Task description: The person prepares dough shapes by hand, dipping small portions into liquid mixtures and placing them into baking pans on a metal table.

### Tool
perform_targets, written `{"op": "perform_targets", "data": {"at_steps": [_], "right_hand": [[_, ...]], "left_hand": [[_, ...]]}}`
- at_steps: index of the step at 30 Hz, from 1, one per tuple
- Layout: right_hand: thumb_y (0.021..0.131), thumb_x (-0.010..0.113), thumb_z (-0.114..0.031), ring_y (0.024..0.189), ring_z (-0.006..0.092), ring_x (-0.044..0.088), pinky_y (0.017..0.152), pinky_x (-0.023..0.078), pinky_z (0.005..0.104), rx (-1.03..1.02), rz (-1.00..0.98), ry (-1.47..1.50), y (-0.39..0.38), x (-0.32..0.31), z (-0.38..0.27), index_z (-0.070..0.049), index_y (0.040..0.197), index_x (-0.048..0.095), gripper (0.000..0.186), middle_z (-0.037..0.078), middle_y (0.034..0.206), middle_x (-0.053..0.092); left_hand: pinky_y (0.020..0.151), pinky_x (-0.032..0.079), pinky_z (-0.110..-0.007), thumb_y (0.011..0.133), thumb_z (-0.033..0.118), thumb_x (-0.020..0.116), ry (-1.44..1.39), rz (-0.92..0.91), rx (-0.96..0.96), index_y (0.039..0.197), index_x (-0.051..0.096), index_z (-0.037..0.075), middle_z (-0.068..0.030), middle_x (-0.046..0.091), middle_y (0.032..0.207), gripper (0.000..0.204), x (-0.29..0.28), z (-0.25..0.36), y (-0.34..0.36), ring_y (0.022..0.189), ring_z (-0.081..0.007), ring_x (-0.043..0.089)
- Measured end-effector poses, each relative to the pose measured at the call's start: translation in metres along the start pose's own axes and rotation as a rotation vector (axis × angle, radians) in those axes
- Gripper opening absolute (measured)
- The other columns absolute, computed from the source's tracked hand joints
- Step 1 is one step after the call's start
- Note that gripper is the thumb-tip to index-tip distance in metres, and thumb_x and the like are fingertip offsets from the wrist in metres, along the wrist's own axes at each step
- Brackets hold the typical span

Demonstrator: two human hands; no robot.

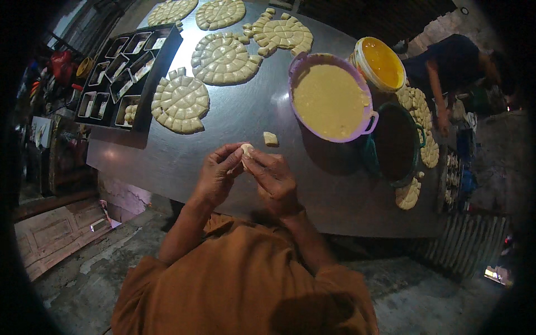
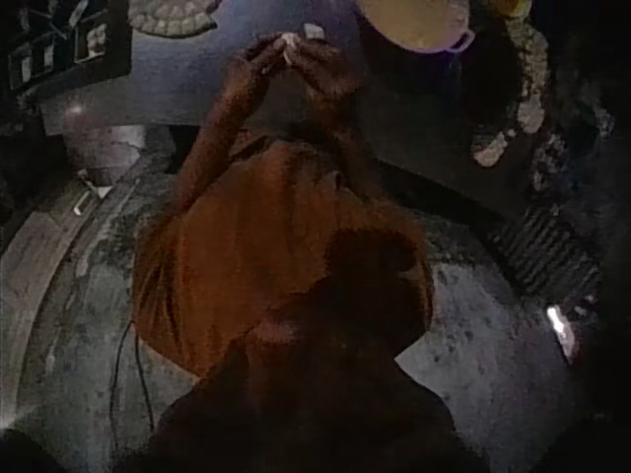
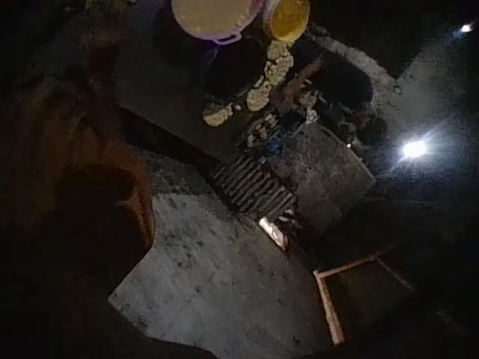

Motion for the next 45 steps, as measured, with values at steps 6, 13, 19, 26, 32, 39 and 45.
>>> {"op": "perform_targets", "data": {"at_steps": [6,13,19,26,32,39,45], "right_hand": [[0.082,0.073,-0.001,0.092,0.0258,0.060,0.085,0.051,0.0372,-0.028,-0.172,-0.115,-0.011,0.011,0.003,-0.009,0.112,0.073,0.031,0.008,0.108,0.069],[0.083,0.078,-0.009,0.091,0.0272,0.065,0.077,0.055,0.0367,0.605,-0.110,0.167,-0.050,0.031,0.023,-0.004,0.106,0.074,0.024,0.011,0.097,0.070],[0.085,0.076,-0.008,0.089,0.0249,0.072,0.077,0.057,0.0352,0.723,-0.242,0.257,-0.080,0.058,0.039,-0.001,0.094,0.076,0.012,0.016,0.104,0.072],[0.082,0.076,-0.003,0.088,0.0170,0.071,0.080,0.057,0.0302,1.153,-0.393,0.599,-0.120,0.087,0.078,0.004,0.088,0.074,0.010,0.013,0.104,0.072],[0.084,0.072,0.003,0.093,0.0135,0.067,0.084,0.056,0.0298,1.150,-0.349,0.843,-0.097,0.096,0.064,0.003,0.107,0.069,0.023,0.009,0.105,0.071],[0.082,0.068,0.007,0.091,0.0256,0.069,0.089,0.056,0.0365,0.588,-0.450,0.207,-0.075,0.100,0.068,-0.001,0.114,0.067,0.033,0.010,0.104,0.071],[0.079,0.074,0.002,0.095,0.0290,0.065,0.081,0.055,0.0369,0.099,-0.257,-0.278,-0.090,0.136,0.069,-0.006,0.110,0.070,0.032,0.010,0.103,0.067]], "left_hand": [[0.090,0.055,-0.033,0.097,0.015,0.066,0.281,-0.025,0.088,0.116,0.068,-0.002,-0.0087,0.070,0.111,0.026,-0.012,-0.002,-0.014,0.101,-0.0162,0.066],[0.093,0.054,-0.033,0.098,0.009,0.063,0.418,-0.061,0.043,0.113,0.069,-0.003,-0.0100,0.070,0.114,0.020,-0.044,-0.028,-0.043,0.103,-0.0168,0.066],[0.096,0.052,-0.034,0.095,0.005,0.065,0.566,0.000,0.033,0.106,0.070,-0.001,-0.0122,0.069,0.114,0.013,-0.064,-0.034,-0.046,0.105,-0.0180,0.065],[0.094,0.053,-0.033,0.089,-0.005,0.067,0.404,0.006,0.134,0.127,0.052,0.005,-0.0096,0.067,0.109,0.042,-0.066,-0.030,-0.044,0.105,-0.0184,0.064],[0.092,0.053,-0.034,0.078,-0.019,0.060,0.032,-0.163,-0.031,0.148,0.031,0.014,-0.0072,0.066,0.106,0.083,-0.073,-0.040,-0.033,0.108,-0.0209,0.064],[0.105,0.045,-0.040,0.073,-0.002,0.069,-0.126,-0.029,0.162,0.154,0.027,0.015,-0.0124,0.058,0.128,0.092,-0.097,-0.006,-0.015,0.127,-0.0252,0.054],[0.107,0.043,-0.039,0.084,0.012,0.063,-0.050,0.168,0.191,0.147,0.040,0.010,-0.0137,0.054,0.133,0.067,-0.159,0.026,-0.014,0.123,-0.0250,0.054]]}}
Point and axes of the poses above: each hand's wrist, its own y-axis towards the middle knuckle, its own x-axis out of the palm, z = x × y, the point moved 9 cm from there along y, towards the middle knuckle
